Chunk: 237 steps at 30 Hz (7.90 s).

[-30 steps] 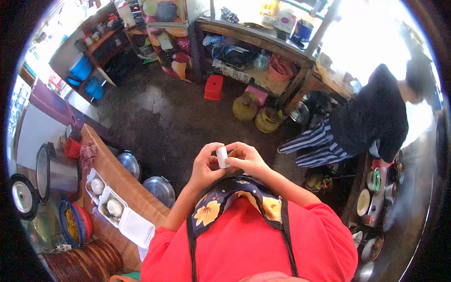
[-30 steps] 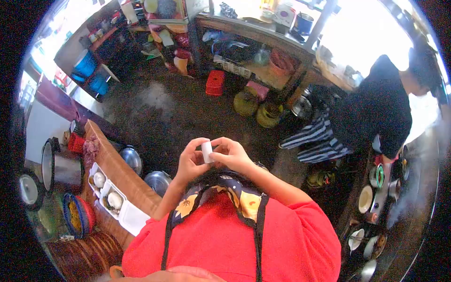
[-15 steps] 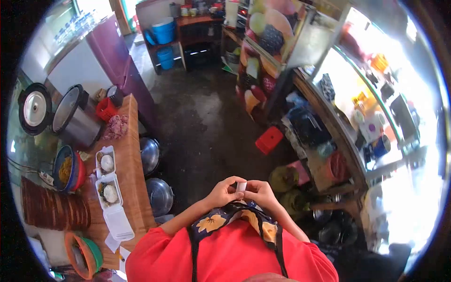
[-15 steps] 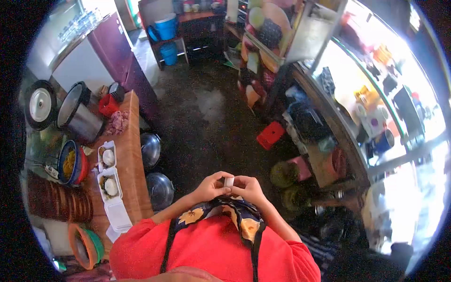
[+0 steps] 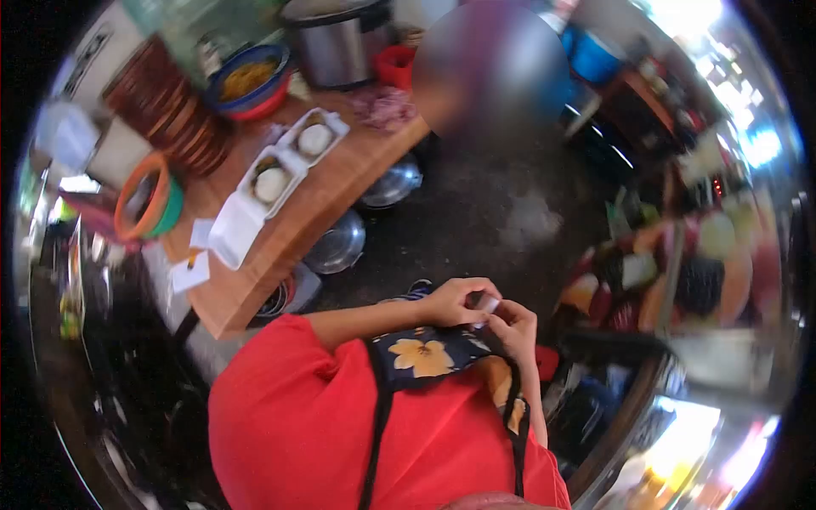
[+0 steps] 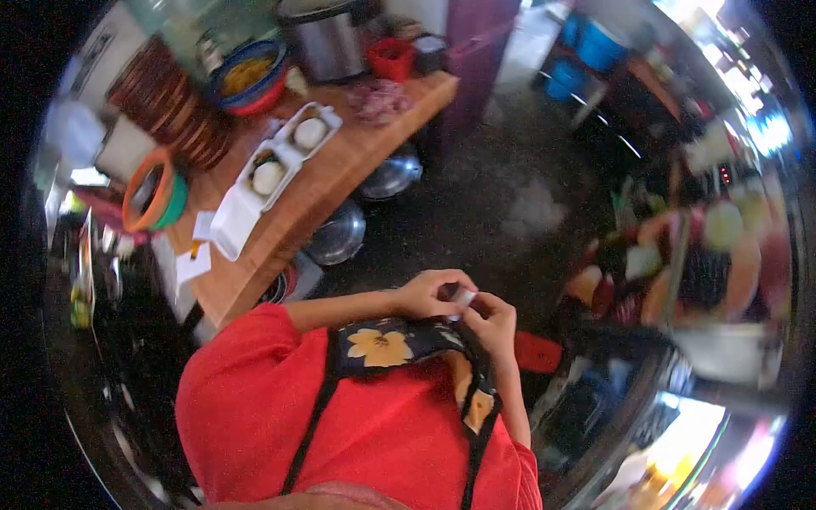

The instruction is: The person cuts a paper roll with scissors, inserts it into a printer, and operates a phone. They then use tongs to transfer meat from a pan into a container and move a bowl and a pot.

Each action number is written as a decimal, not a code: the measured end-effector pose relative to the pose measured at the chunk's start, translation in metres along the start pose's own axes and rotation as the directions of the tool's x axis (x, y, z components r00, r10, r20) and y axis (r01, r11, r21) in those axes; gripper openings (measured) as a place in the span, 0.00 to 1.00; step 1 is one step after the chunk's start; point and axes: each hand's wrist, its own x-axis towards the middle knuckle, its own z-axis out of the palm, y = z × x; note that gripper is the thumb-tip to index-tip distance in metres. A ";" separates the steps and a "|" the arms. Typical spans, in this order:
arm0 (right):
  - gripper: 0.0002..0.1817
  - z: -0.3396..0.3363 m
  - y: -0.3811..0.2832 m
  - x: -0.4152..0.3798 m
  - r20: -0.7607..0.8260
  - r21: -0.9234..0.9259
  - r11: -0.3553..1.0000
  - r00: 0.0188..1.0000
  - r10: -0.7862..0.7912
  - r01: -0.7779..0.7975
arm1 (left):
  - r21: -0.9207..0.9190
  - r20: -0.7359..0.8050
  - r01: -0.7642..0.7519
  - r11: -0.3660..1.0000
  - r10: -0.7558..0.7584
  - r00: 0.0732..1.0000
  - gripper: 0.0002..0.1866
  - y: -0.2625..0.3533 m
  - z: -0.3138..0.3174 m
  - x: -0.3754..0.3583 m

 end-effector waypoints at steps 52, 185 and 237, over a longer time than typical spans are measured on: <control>0.17 0.057 0.323 -0.209 -0.698 0.435 0.526 0.095 0.710 -0.731 | 0.126 0.728 0.776 0.618 -0.589 0.351 0.15 -0.088 0.146 0.132; 0.29 1.003 -0.060 -0.596 -0.171 0.482 0.871 -0.965 0.200 0.095 | 0.552 0.450 0.295 0.780 0.019 -0.893 0.29 0.099 0.009 -0.989; 0.29 1.024 -0.051 -0.606 -0.199 0.483 0.868 -0.951 0.237 0.115 | 0.547 0.509 0.264 0.794 -0.066 -0.858 0.29 0.096 -0.005 -1.007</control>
